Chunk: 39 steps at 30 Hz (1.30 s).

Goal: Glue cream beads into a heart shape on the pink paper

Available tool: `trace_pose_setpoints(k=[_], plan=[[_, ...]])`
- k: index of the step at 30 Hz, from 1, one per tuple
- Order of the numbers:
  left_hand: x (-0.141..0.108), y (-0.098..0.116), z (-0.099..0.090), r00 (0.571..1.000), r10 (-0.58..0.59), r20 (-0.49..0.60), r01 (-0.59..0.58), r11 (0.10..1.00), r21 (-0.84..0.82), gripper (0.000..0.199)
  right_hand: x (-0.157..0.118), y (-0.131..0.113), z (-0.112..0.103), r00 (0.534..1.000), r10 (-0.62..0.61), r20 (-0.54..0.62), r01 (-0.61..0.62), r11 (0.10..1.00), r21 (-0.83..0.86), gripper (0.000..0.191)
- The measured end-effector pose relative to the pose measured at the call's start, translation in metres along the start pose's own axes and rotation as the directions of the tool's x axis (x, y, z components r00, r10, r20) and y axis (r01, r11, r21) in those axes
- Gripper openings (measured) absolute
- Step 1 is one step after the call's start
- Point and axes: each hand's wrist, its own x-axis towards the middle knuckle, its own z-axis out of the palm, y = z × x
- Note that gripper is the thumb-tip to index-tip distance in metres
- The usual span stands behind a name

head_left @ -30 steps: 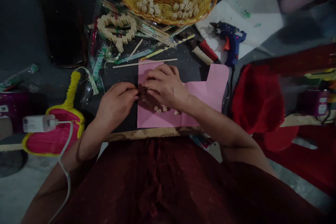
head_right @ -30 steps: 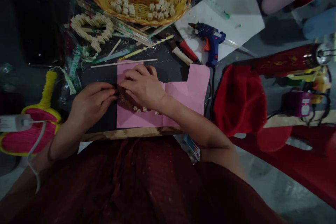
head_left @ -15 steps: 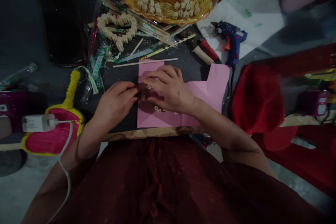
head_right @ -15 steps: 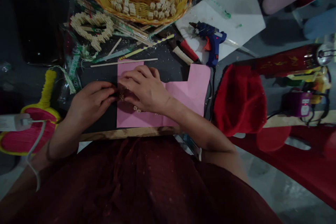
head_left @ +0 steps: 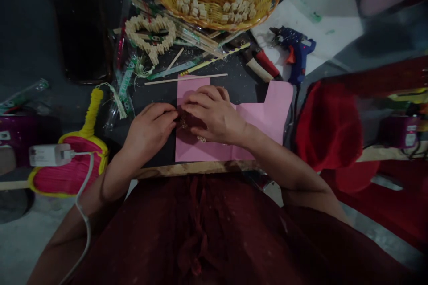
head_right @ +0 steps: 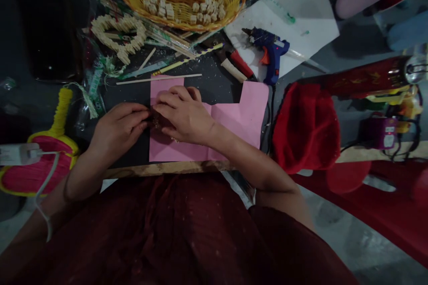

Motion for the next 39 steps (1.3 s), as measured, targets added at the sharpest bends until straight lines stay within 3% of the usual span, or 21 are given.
trace_pose_setpoints(k=[7,15,21,24,29,39], plan=[[0.001,0.001,0.000,0.999,0.031,-0.023,-0.030,0.999,0.027,0.025,-0.007,0.015,-0.003,0.998,0.004,-0.070,-0.001,0.999,0.047,0.050],[0.002,0.003,-0.006,0.999,0.022,-0.030,-0.022,1.000,-0.003,0.025,-0.009,0.007,0.006,0.992,0.023,-0.126,-0.019,0.999,0.029,0.048],[0.000,0.010,-0.010,1.000,-0.017,-0.011,0.016,0.999,-0.052,0.030,-0.021,0.005,-0.006,0.957,0.043,-0.286,-0.033,0.999,0.041,0.027],[-0.001,0.016,-0.009,0.999,0.018,-0.031,-0.018,1.000,0.001,0.027,-0.036,-0.005,-0.006,0.954,0.070,-0.291,-0.074,0.997,-0.003,0.021],[-0.001,0.025,0.000,0.991,0.133,0.006,-0.133,0.986,0.103,0.027,-0.060,-0.027,0.009,0.961,0.135,-0.241,-0.160,0.983,-0.087,0.026],[0.002,0.029,0.012,0.997,0.038,0.060,-0.043,0.997,0.071,0.022,-0.059,-0.045,0.037,0.897,0.188,-0.401,-0.262,0.956,-0.136,0.006]])
